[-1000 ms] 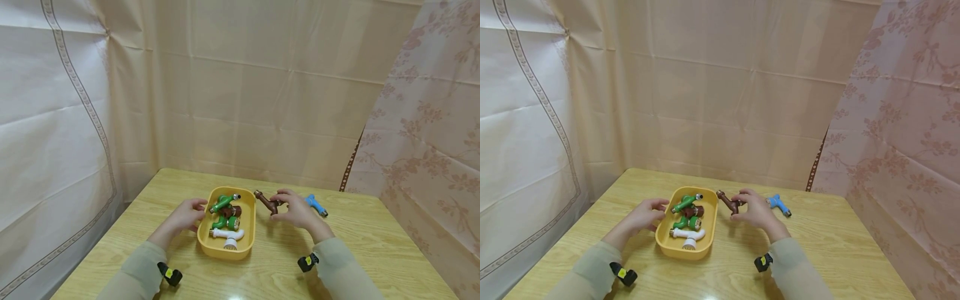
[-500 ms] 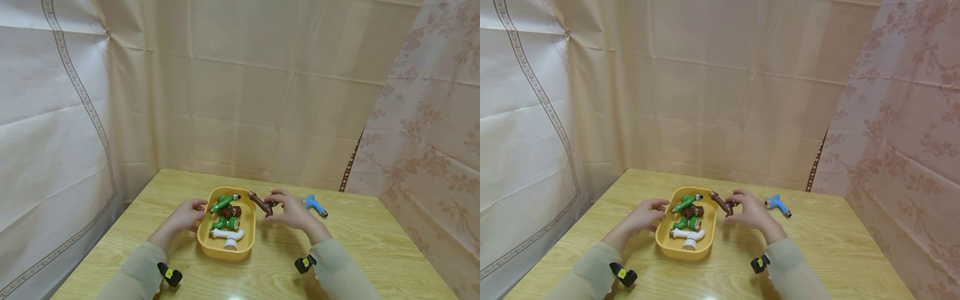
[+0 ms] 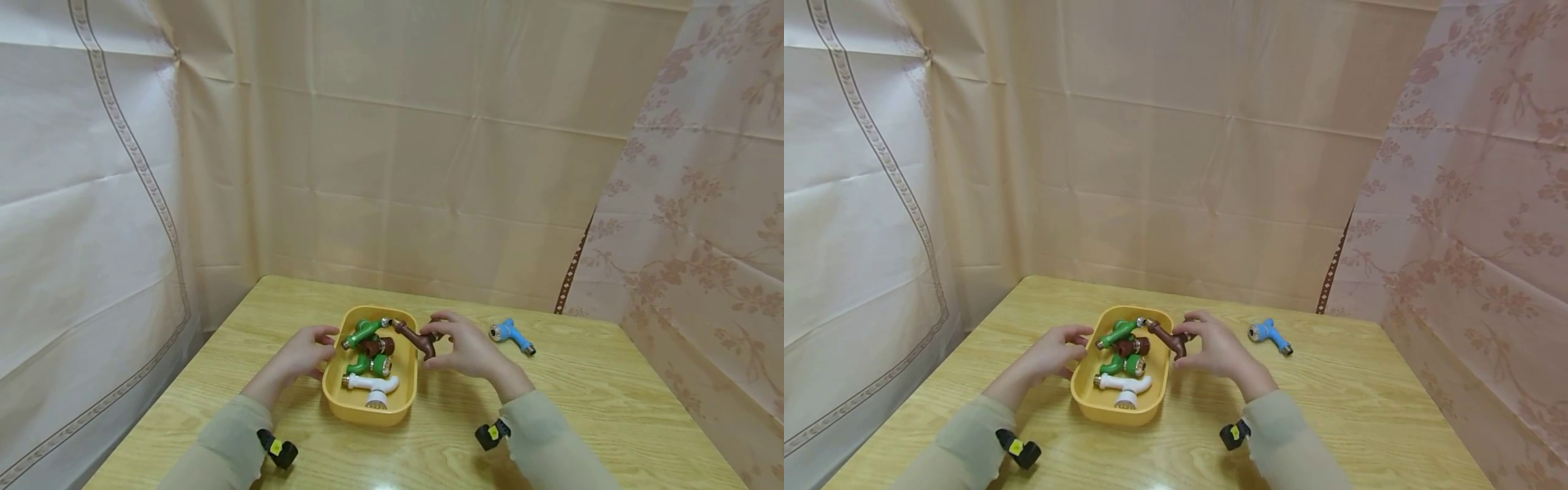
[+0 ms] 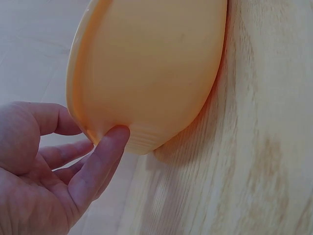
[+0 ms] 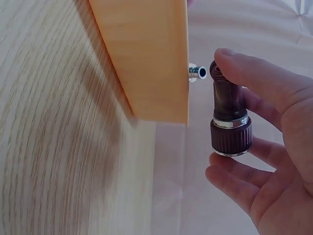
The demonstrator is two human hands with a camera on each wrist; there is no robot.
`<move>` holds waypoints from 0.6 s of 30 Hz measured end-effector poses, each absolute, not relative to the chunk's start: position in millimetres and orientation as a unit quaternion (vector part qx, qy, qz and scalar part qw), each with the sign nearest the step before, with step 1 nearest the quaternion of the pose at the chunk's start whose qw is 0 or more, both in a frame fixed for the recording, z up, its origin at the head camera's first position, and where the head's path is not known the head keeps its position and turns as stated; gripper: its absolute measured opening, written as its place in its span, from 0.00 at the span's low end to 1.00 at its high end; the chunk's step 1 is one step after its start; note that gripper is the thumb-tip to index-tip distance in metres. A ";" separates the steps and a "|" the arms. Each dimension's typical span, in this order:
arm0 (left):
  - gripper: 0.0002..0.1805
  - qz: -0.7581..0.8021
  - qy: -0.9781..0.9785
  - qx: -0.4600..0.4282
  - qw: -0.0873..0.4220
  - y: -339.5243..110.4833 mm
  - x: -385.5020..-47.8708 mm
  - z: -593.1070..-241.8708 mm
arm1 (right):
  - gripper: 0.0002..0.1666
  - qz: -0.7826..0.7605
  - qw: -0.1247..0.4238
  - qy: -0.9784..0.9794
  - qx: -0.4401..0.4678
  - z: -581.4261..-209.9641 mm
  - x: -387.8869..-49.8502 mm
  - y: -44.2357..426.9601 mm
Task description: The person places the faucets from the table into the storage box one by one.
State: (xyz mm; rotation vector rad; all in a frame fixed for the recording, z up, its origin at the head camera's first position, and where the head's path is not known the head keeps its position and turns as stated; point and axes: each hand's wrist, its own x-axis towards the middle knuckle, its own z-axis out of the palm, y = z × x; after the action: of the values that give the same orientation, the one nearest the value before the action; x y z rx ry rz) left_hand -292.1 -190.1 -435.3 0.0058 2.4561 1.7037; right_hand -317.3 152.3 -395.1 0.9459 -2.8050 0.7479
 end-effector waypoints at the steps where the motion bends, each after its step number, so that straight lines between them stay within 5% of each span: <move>1: 0.29 0.568 0.819 0.002 0.076 -190.1 -292.2 -435.4 | 0.31 0.246 0.041 -0.917 0.311 -394.8 -316.9 151.4; 18: 0.30 0.583 0.809 0.006 0.078 -192.0 -293.5 -438.7 | 0.33 0.247 0.027 -0.900 0.359 -395.8 -311.0 132.3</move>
State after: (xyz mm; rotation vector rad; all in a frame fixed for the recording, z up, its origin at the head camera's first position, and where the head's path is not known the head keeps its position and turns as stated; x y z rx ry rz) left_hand -293.5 -192.0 -438.7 0.0181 2.4218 1.7467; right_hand -311.0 132.3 -395.8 1.1080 -2.7782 0.7626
